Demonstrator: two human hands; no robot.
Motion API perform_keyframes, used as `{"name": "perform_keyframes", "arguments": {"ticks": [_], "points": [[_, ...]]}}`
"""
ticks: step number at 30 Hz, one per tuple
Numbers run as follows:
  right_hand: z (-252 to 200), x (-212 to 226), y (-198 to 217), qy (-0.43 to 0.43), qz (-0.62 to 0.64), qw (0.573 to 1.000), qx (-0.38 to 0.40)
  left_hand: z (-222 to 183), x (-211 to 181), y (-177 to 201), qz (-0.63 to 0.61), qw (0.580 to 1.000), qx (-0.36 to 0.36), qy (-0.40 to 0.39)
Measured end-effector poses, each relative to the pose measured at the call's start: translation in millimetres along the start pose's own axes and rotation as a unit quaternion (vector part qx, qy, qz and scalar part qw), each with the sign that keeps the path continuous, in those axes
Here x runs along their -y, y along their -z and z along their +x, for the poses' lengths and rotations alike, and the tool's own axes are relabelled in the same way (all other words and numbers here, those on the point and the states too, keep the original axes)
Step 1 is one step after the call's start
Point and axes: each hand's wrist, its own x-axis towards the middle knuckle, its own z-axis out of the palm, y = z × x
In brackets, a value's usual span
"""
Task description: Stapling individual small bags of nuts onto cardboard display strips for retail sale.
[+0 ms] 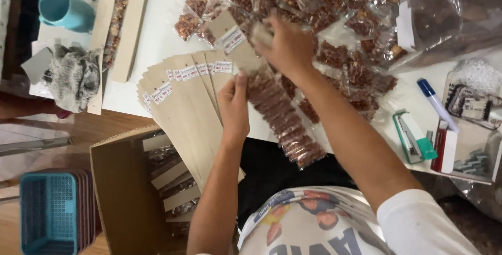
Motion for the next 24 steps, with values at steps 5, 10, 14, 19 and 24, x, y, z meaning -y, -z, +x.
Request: {"name": "perform_keyframes", "arguments": {"ticks": [5,10,14,19,24], "points": [[-0.9,-41.3,6.8,-0.028,0.095,0.995,-0.027,19.5,-7.4,5.6,-0.154,0.978,0.009,0.142],[-10.9,-16.1,73.9,0.013,0.584,0.793,0.174,27.4,2.9,3.6,-0.206,0.962,-0.022,0.178],[-4.1,4.2,70.8,0.004,0.443,0.859,0.257,19.8,-24.1,-4.4,-0.188,0.958,0.004,0.216],[-1.0,11.1,57.4,-0.036,0.241,0.952,0.186,20.7,-3.0,-1.4,-0.077,0.989,0.044,0.120],[-0.3,47.8,62.6,-0.145,0.469,0.866,0.098,16.1,-2.3,-2.5,-0.022,0.999,0.033,-0.030]]}}
